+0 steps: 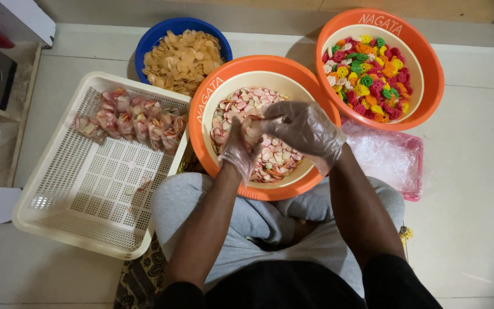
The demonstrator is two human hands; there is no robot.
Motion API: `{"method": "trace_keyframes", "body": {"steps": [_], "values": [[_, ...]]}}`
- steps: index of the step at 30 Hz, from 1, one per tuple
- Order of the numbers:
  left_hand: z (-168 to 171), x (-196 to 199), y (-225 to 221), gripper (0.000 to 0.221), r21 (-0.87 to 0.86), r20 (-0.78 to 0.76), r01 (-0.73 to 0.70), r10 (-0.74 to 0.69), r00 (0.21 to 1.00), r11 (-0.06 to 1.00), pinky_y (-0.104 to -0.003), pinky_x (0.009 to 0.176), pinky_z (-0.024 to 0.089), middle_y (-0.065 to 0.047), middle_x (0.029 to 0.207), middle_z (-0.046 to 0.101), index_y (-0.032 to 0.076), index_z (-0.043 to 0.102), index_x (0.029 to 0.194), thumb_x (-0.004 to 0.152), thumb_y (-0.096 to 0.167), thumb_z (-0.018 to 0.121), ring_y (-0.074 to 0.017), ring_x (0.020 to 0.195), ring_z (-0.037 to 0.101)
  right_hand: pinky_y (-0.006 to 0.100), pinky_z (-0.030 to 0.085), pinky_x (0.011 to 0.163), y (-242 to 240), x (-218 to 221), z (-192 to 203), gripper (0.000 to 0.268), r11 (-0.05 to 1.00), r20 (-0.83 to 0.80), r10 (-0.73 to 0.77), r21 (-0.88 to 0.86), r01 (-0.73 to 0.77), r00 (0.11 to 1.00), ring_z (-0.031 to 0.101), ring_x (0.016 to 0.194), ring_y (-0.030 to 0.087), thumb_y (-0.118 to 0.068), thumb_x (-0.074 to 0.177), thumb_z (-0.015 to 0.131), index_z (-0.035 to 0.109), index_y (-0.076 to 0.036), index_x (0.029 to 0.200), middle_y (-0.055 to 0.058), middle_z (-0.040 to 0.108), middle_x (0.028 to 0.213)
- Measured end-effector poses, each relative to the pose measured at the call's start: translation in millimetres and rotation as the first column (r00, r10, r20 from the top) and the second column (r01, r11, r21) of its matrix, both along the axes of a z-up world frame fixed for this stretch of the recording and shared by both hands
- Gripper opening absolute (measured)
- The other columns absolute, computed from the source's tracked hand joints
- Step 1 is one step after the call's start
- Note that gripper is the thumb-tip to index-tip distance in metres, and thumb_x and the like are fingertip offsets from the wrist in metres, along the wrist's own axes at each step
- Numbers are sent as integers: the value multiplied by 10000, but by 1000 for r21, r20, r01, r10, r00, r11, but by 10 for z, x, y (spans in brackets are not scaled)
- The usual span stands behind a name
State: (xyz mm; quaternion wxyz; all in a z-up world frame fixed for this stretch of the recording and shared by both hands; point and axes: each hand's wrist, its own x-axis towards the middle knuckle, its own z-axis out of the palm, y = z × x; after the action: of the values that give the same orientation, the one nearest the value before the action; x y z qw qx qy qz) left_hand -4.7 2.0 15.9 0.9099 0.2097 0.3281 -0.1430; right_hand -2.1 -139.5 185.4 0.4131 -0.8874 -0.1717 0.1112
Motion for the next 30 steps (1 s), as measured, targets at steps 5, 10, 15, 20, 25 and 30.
{"method": "trace_keyframes", "body": {"steps": [5, 10, 15, 20, 25, 30], "values": [[243, -100, -38, 565, -53, 25, -109, 111, 994, 993, -224, 379, 516, -31, 424, 470, 211, 505, 575, 963, 620, 548, -184, 313, 473, 438, 591, 855, -58, -51, -109, 195, 997, -41, 81, 13, -81, 996, 740, 930, 332, -183, 898, 775, 790, -78, 1061, 157, 778, 975], [369, -183, -35, 685, -95, 126, -184, 195, 973, 978, -168, 356, 405, -13, 348, 262, 186, 339, 488, 1040, 589, 379, -127, 264, 352, 477, 587, 767, -205, 85, -368, 179, 995, 91, 94, 23, -97, 991, 741, 908, 345, -189, 875, 784, 764, -55, 992, 170, 750, 931], [776, -353, -49, 315, -5, 423, -104, 97, 901, 995, -335, 680, 587, -98, 693, 601, 117, 680, 854, 974, 402, 617, -228, 670, 661, 417, 597, 752, -312, 97, -207, 99, 952, 249, 64, 276, -134, 966, 715, 860, 307, -26, 879, 767, 772, -12, 977, 185, 708, 907], [867, -336, -113, 505, 390, 611, -121, -159, 775, 913, -375, 971, 525, -130, 1111, 728, 135, 696, 1249, 928, 525, 698, -242, 1057, 682, 385, 588, 750, -422, 82, -78, 105, 937, 297, 23, 327, -125, 955, 697, 869, 270, 27, 878, 768, 771, 3, 980, 172, 691, 920], [1015, -183, -231, 405, 498, 729, -286, -216, 650, 819, -284, 883, 571, -94, 957, 681, 16, 694, 1255, 912, 202, 804, -120, 927, 638, 362, 580, 748, -452, 34, 56, 99, 934, 301, -4, 343, -104, 954, 693, 866, 241, 28, 872, 775, 785, -24, 956, 155, 691, 909], [1002, -67, -304, 91, 570, 679, -407, -130, 722, 714, -214, 654, 554, -60, 745, 705, 33, 766, 902, 819, 5, 790, -60, 708, 615, 369, 561, 719, -544, 94, -94, 128, 956, 384, -82, 293, -38, 920, 709, 853, 262, -6, 832, 798, 791, -85, 933, 124, 702, 902]]}}
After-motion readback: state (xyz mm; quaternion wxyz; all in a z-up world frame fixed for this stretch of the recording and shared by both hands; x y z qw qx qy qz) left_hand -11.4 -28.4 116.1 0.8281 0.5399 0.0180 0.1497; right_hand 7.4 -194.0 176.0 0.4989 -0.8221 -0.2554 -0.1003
